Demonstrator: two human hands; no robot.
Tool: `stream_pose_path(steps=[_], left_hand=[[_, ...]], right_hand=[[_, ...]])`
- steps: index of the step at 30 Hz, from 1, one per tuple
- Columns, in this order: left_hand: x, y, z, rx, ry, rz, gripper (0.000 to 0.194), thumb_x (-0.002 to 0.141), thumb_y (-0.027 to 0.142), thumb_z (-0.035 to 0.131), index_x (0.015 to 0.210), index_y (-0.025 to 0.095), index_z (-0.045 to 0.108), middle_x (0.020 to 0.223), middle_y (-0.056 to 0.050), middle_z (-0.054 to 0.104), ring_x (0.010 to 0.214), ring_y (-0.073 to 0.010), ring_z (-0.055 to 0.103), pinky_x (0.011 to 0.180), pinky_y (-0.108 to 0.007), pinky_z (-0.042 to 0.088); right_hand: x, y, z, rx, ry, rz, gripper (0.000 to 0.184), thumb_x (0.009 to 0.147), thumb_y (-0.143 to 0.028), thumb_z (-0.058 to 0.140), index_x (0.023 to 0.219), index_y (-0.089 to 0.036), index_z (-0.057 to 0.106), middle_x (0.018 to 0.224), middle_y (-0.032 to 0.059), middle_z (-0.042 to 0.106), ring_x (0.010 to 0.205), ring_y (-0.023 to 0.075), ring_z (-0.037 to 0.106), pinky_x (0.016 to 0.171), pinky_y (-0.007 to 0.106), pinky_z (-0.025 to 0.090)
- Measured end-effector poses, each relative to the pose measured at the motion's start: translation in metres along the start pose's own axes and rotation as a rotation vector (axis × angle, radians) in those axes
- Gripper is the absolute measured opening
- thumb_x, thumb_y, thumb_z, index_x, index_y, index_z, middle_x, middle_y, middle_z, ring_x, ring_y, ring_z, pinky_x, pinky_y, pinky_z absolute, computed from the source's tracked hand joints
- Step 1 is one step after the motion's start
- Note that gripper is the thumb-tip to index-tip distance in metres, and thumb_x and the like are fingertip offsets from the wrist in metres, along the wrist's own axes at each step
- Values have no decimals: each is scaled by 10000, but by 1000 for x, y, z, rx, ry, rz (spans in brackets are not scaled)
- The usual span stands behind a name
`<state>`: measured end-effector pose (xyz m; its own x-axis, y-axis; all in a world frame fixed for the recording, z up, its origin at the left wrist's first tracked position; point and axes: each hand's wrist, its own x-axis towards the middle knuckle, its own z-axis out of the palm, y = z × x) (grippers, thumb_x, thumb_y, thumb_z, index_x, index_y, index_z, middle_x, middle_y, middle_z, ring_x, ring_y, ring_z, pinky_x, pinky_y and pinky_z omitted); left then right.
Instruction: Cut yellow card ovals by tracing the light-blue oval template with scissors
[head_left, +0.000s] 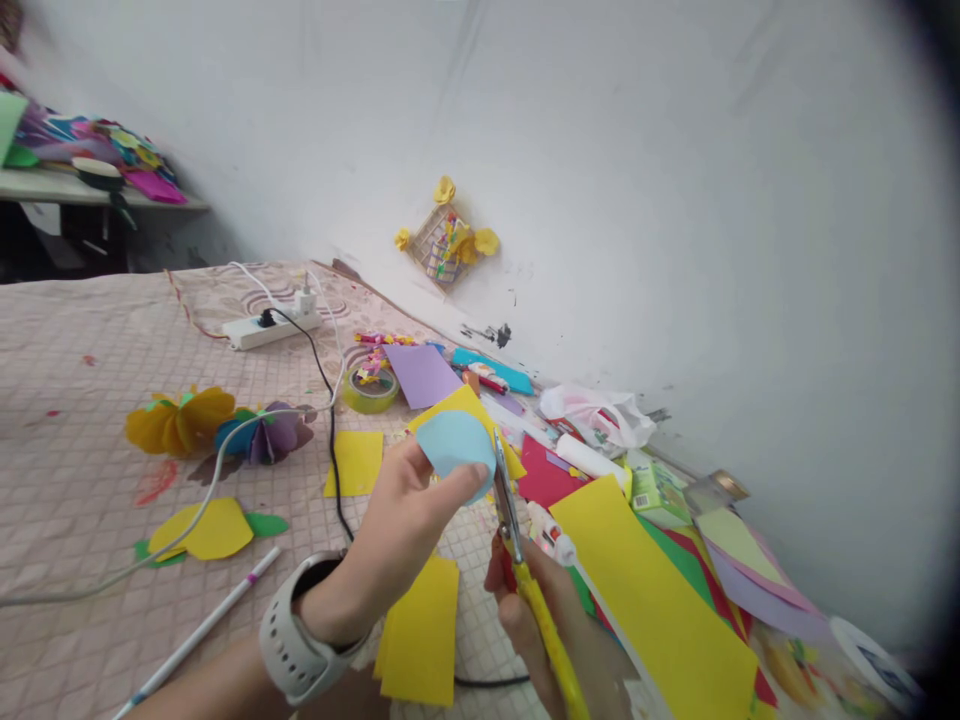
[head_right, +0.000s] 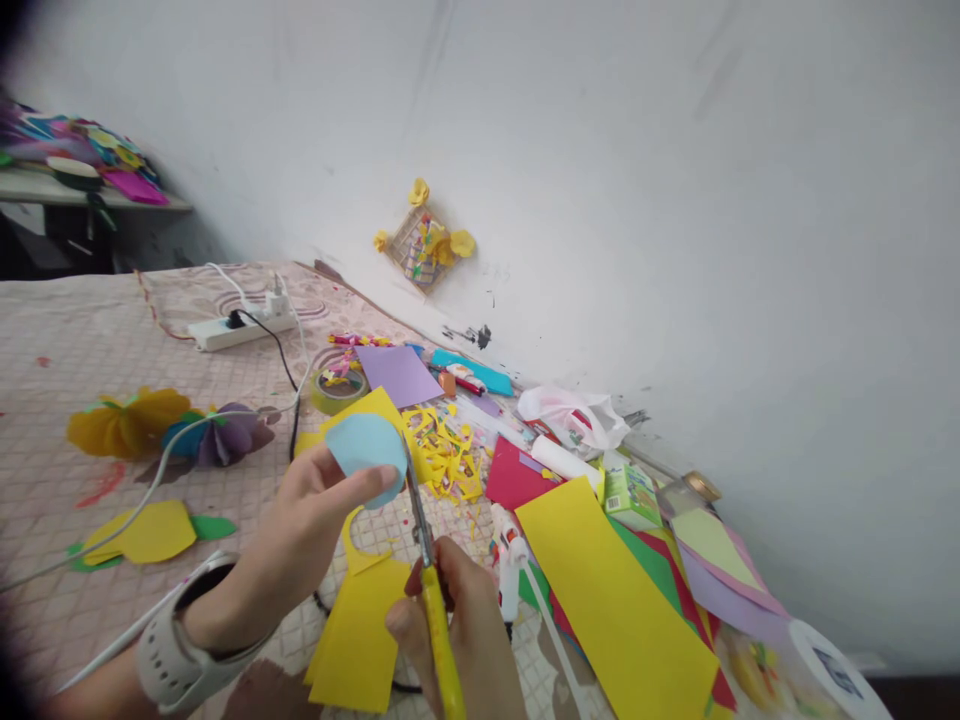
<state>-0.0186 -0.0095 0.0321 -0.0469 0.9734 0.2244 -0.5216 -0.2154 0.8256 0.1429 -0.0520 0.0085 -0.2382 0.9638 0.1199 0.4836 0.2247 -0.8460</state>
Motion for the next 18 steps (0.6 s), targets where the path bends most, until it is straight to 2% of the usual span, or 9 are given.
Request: stream_pose_path(steps=[6, 18], left_hand=[[2, 6, -3, 67, -29, -27, 63, 768, 169, 641, 705, 167, 645, 694, 31, 614, 649, -102, 501, 662, -223, 410], [3, 2, -3, 117, -125, -68, 104, 765, 200, 626, 674, 160, 595, 686, 16, 555, 669, -120, 474, 679, -252, 402]], right_hand=[[6, 12, 3, 108, -102, -5, 579, 717, -776, 564, 843, -212, 598, 571, -32, 431, 472, 133, 396, 418, 234, 322], [6, 14, 4, 103, -138, -11, 605, 777, -793, 453, 905, -217, 586, 595, -39, 353, 482, 137, 357, 430, 233, 337]])
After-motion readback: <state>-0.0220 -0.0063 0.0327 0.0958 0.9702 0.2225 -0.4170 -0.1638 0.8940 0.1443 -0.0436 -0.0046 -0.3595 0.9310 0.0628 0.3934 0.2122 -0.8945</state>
